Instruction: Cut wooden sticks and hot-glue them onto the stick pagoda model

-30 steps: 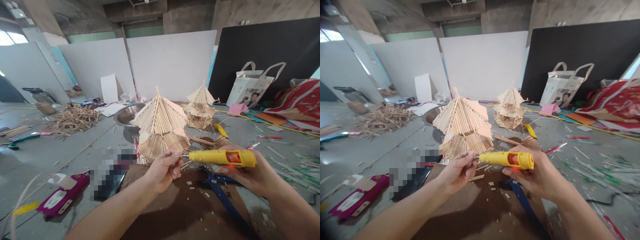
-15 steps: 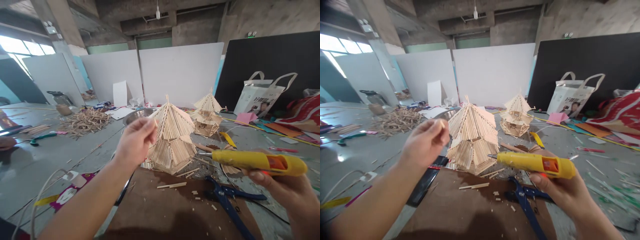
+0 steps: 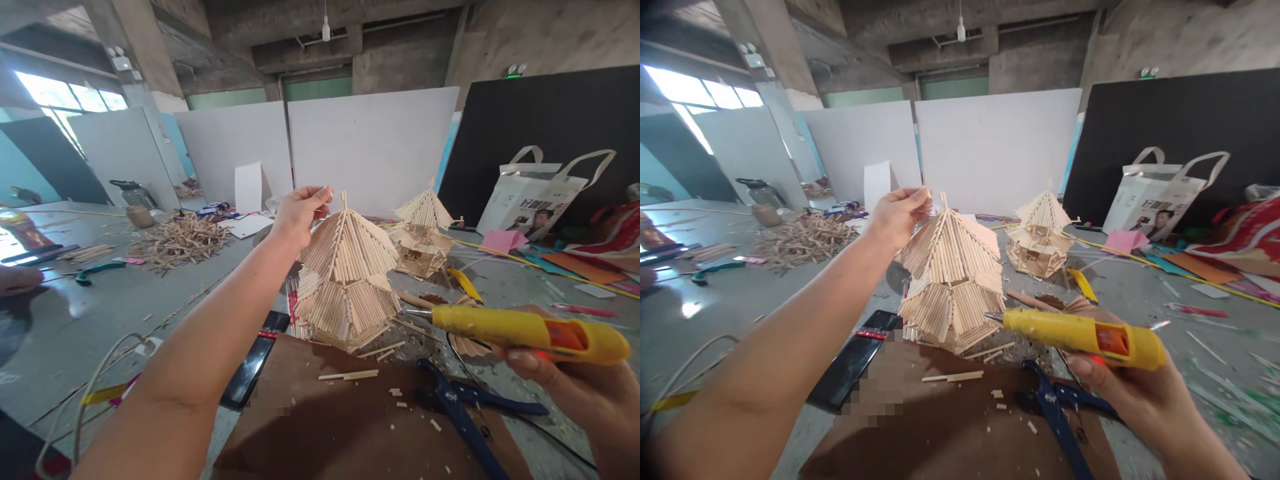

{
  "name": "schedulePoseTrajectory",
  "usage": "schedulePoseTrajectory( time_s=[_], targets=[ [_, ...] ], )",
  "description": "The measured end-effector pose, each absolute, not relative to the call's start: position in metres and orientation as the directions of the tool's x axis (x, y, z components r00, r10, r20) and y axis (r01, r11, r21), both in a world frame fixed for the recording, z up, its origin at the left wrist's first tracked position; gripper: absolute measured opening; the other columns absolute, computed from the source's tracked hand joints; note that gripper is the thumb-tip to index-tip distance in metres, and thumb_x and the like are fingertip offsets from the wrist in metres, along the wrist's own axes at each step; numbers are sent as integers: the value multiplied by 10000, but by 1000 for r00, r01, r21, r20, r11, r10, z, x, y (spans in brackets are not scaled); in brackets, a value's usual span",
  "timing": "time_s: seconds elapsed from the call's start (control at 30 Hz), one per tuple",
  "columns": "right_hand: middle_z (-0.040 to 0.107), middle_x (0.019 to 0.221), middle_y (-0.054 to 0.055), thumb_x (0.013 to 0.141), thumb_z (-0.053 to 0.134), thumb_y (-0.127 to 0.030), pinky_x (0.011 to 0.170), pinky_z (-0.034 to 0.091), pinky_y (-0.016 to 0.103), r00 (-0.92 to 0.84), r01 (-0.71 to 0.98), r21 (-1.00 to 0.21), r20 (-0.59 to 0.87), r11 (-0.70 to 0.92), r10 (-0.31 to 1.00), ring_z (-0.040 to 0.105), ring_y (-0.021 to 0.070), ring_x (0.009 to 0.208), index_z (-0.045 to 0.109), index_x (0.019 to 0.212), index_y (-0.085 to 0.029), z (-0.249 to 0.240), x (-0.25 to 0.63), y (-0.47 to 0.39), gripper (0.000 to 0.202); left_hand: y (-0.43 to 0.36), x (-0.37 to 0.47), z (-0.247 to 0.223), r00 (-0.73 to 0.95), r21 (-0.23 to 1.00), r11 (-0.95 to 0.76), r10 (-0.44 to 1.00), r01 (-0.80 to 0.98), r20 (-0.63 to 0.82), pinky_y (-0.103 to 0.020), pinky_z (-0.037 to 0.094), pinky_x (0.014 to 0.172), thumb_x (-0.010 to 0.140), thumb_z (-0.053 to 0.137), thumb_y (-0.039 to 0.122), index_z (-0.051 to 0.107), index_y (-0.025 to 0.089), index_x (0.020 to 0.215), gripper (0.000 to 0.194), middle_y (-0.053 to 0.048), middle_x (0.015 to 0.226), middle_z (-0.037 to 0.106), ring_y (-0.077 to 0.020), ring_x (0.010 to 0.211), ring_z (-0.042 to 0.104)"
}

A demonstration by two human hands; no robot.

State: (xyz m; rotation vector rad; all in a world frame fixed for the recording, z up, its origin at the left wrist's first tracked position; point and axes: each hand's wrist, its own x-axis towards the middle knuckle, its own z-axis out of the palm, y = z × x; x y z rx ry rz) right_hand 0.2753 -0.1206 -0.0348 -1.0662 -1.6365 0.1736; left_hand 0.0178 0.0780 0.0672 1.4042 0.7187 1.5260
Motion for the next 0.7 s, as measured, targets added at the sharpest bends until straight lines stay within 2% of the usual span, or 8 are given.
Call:
schedulePoseTrajectory(
  time_s=[0.37,0.7],
  targets=[
    [574,571,-8,627,589,-256,396,442,213,-17,568,-559,725,604,688,534,154,468,612,711,-266,-22,270,-120,87,100,16,67,318,911,-323,862,-257,395,-234,419,557,594,669,262,595,140,602,143,-3,618,597,-73,523,528],
    [574,590,-27,666,564,-212,395,432,196,-85,561,-525,733,640,675,536,140,467,559,734,-276,-20,268,-121,93,102,19,67,334,912,-332,854,-242,399,-228,416,536,575,680,274,589,148,590,156,9,581,582,-80,522,526]
  ],
)
